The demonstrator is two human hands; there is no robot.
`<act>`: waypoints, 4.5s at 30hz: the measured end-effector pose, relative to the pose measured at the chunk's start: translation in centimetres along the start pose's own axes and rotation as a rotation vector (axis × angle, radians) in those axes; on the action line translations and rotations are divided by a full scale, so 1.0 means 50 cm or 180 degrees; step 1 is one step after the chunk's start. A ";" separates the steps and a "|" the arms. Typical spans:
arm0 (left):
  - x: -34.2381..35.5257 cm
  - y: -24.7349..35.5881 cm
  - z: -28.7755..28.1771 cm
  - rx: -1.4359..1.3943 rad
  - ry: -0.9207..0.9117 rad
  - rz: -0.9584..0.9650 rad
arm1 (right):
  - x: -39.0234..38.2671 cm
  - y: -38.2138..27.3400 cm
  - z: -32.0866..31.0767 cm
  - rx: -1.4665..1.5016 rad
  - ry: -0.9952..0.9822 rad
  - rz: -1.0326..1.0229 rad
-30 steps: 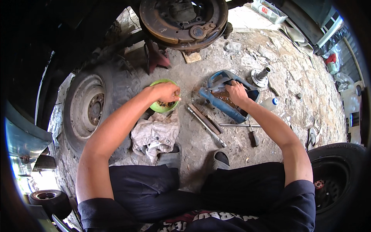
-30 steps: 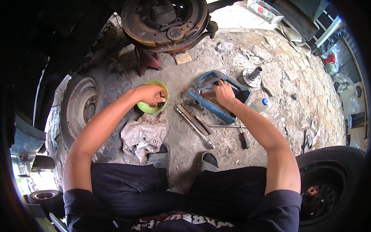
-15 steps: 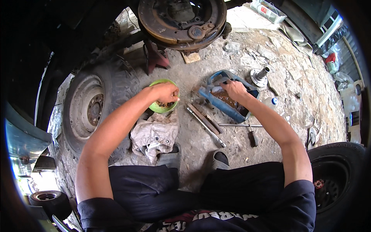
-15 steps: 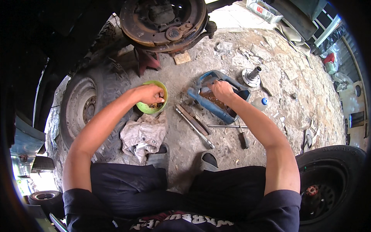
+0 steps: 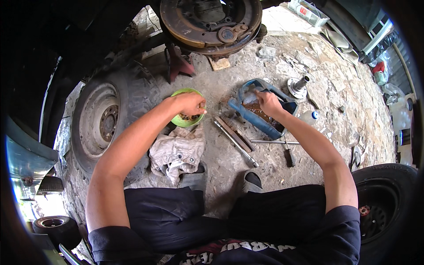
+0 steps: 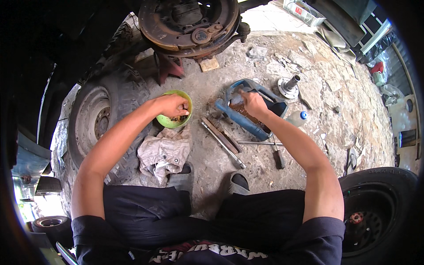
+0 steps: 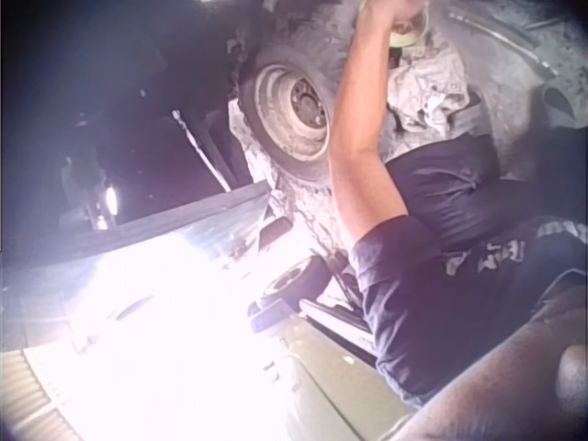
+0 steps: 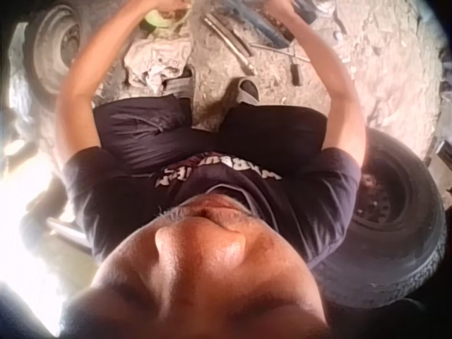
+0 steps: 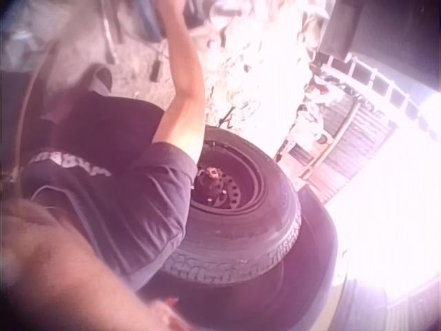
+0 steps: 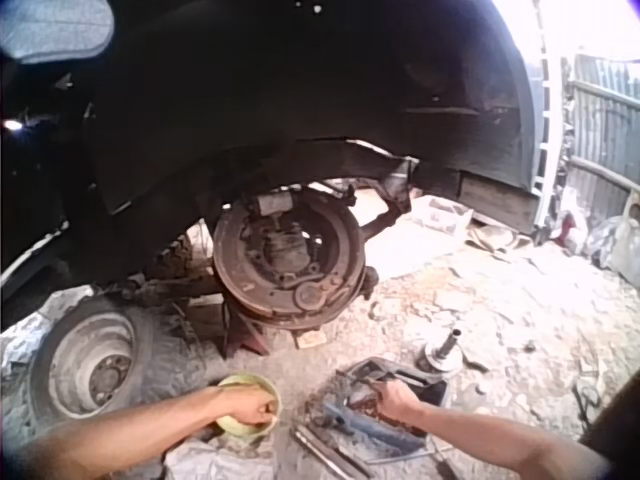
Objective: The person wipes a wheel hub using a cloth, then places a brake shoe onto the brake assembly and uses a screwdriver to attach a spring and a metal clip.
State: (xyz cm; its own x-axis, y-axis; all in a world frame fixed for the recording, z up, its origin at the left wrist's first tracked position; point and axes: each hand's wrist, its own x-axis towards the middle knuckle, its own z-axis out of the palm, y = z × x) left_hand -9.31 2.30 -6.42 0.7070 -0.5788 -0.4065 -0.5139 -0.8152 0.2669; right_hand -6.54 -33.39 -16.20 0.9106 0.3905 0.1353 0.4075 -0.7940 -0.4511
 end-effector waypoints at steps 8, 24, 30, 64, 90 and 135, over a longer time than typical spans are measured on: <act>-0.003 0.011 -0.004 -0.0098 0.0034 0.0052 | -0.003 -0.018 -0.001 -0.0519 -0.0427 -0.0362; -0.007 0.017 -0.015 0.0288 0.1037 -0.0170 | 0.000 -0.076 -0.039 0.1541 -0.0371 -0.0319; -0.015 0.008 -0.028 0.0143 0.1482 -0.0267 | 0.015 -0.163 -0.065 0.2118 -0.0670 -0.0311; -0.013 -0.027 -0.035 -0.0831 0.1701 -0.0340 | 0.017 -0.153 -0.059 0.3173 -0.0979 0.0334; -0.016 -0.036 -0.049 -0.2914 0.1438 0.0037 | 0.033 -0.204 -0.155 0.4814 -0.0932 0.0709; -0.035 0.064 -0.272 0.1387 0.4244 0.0757 | 0.127 -0.289 -0.317 0.2986 0.0491 -0.0283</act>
State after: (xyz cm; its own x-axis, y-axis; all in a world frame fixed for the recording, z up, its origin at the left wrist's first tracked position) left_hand -5.59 0.45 7.03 0.3793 -0.4836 0.7888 -0.6166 -0.7678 -0.1742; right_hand -5.56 -26.79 5.16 0.9053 0.3123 0.2877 0.3154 -0.0410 -0.9481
